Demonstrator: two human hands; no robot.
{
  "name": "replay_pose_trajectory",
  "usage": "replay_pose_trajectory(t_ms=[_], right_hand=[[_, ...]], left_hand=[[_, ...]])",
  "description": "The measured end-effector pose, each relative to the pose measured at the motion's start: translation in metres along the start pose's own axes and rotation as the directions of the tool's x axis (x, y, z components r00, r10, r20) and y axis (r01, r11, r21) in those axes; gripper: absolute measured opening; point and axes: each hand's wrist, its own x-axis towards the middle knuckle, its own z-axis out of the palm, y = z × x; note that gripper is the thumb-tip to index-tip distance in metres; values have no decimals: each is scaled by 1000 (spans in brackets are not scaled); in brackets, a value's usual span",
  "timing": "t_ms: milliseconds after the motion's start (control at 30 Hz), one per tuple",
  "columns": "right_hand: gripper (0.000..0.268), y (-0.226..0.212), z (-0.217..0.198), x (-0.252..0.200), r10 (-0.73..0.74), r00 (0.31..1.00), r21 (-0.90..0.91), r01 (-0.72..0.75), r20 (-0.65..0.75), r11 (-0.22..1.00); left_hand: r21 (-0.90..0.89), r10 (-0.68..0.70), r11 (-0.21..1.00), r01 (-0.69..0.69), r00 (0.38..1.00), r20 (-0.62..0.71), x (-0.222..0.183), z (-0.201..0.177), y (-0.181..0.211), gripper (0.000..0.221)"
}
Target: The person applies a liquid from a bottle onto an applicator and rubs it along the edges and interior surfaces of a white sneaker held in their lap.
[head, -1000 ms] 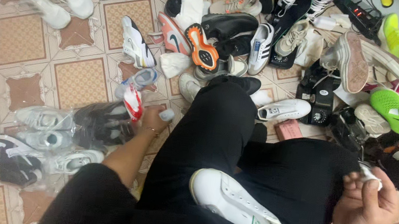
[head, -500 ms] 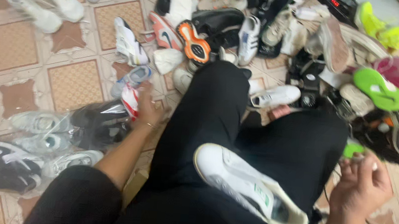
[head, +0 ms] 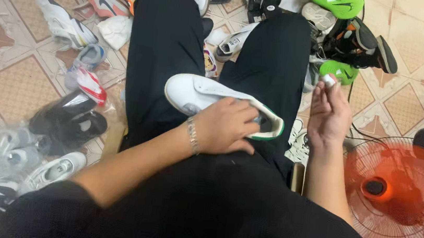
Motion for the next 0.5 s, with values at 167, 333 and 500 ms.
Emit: replay_pose_trajectory(t_ms=[167,333,500], right_hand=[[37,16,-33,-7,-149,988,-17,149,-40,989],[27,41,-62,-13,-348,937,-321,326,-14,889],[42,35,-15,-41,-379,922,-622,346,84,702]], left_hand=[[217,73,974,-63,996,-41,20,26,-25,45],[-105,-217,967,230,968,122,56,-22,-32,39],[-221,-469,821,526,843,264,68,-59,-52,40]])
